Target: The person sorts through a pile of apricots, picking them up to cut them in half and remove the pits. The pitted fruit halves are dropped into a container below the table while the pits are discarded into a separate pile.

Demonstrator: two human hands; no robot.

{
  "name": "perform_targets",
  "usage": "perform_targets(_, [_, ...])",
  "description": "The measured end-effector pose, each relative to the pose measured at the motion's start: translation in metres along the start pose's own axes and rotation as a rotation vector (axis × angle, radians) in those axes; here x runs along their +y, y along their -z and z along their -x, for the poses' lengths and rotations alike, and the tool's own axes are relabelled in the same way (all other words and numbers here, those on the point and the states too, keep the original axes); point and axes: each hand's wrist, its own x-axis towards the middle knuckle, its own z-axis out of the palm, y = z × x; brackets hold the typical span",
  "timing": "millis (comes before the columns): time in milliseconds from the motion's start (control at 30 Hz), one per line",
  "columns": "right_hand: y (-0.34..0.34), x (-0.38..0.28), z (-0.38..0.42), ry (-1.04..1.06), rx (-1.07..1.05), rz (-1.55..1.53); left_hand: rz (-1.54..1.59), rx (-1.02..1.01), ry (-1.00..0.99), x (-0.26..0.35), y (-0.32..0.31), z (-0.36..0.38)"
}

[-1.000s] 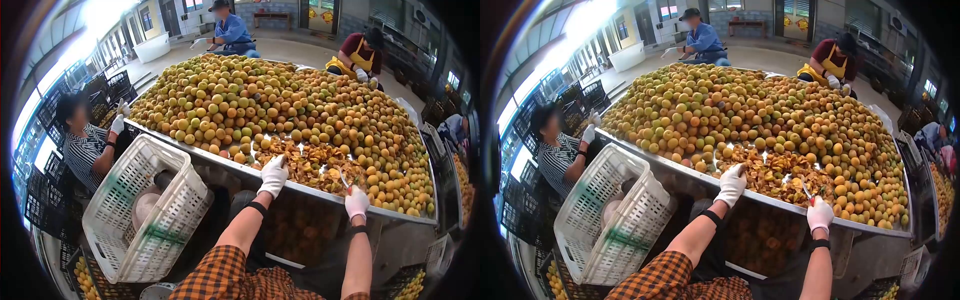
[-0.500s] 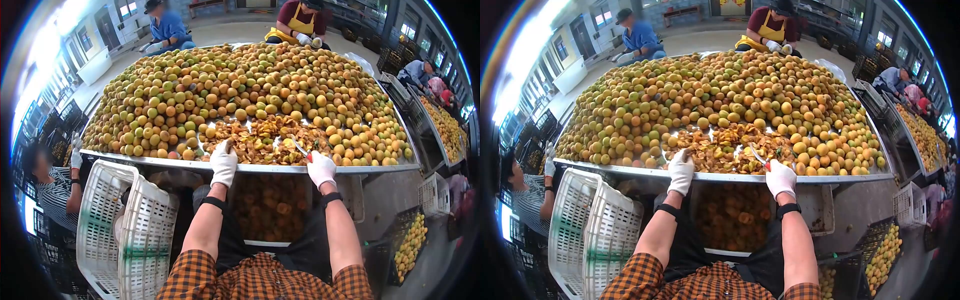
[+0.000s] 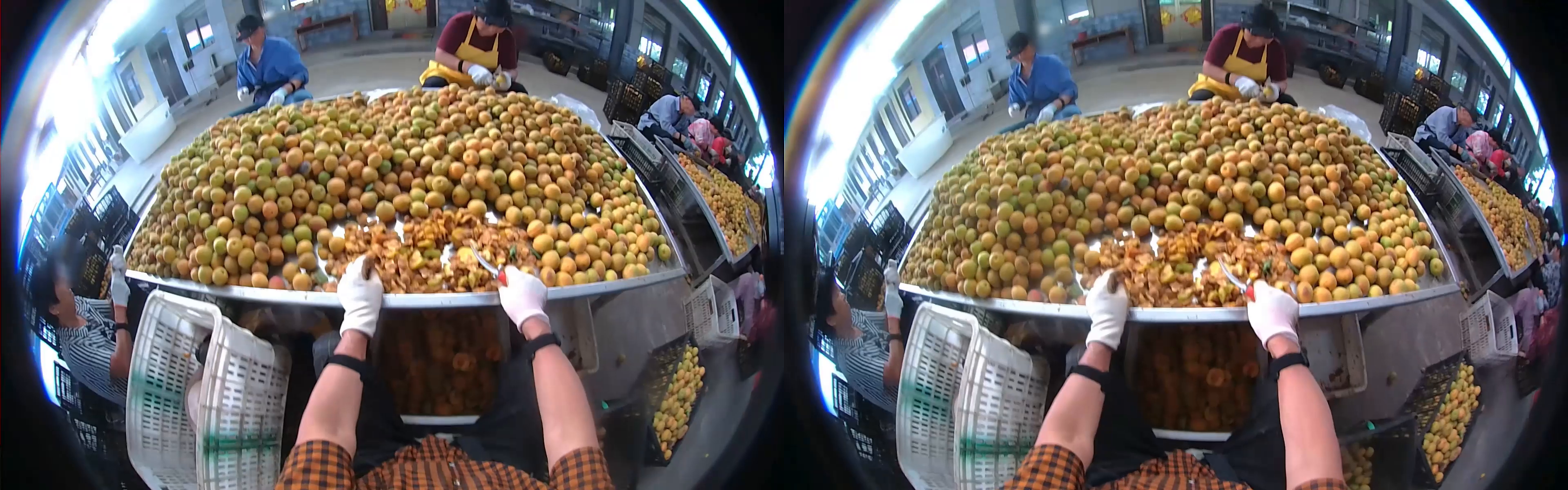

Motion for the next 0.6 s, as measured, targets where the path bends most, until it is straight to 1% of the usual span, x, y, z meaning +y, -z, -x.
perform_targets(67, [-0.002, 0.001, -0.001, 0.001, 0.005, 0.003, 0.039, -0.076, 0.1, 0.002, 0.003, 0.001])
perform_targets(133, [-0.006, 0.003, -0.003, 0.004, 0.008, -0.008, 0.012, 0.016, 0.02, -0.009, -0.008, 0.002])
perform_targets(200, [-0.005, 0.003, -0.003, -0.019, -0.015, -0.006, 0.092, 0.008, 0.035, -0.001, -0.005, -0.001])
perform_targets(233, [-0.003, 0.001, -0.004, -0.01, -0.013, -0.016, 0.018, -0.003, 0.04, 0.004, 0.0, -0.001])
perform_targets(267, [0.0, 0.001, -0.004, -0.012, -0.003, -0.025, 0.016, 0.029, 0.006, 0.001, -0.003, -0.001])
perform_targets(333, [0.0, 0.002, 0.0, 0.018, 0.024, -0.034, 0.033, 0.031, -0.055, -0.005, -0.005, 0.0])
perform_targets(400, [0.002, 0.0, 0.003, -0.013, 0.026, -0.061, 0.1, -0.033, 0.005, -0.014, -0.008, 0.0])
perform_targets(467, [-0.002, 0.002, 0.003, 0.009, 0.024, -0.094, 0.154, -0.103, 0.055, -0.013, -0.005, -0.001])
perform_targets(500, [-0.001, 0.001, 0.003, -0.002, 0.007, -0.088, 0.234, -0.094, 0.084, -0.016, -0.008, 0.0])
perform_targets(533, [0.001, 0.001, 0.003, -0.012, -0.01, -0.084, 0.237, -0.081, 0.06, -0.02, -0.011, 0.001])
perform_targets(567, [0.001, -0.001, 0.004, -0.016, 0.023, -0.067, 0.247, -0.096, 0.075, -0.028, -0.013, 0.0])
perform_targets(600, [0.001, 0.001, 0.002, -0.008, 0.007, -0.097, 0.254, -0.113, 0.093, -0.022, -0.011, -0.002])
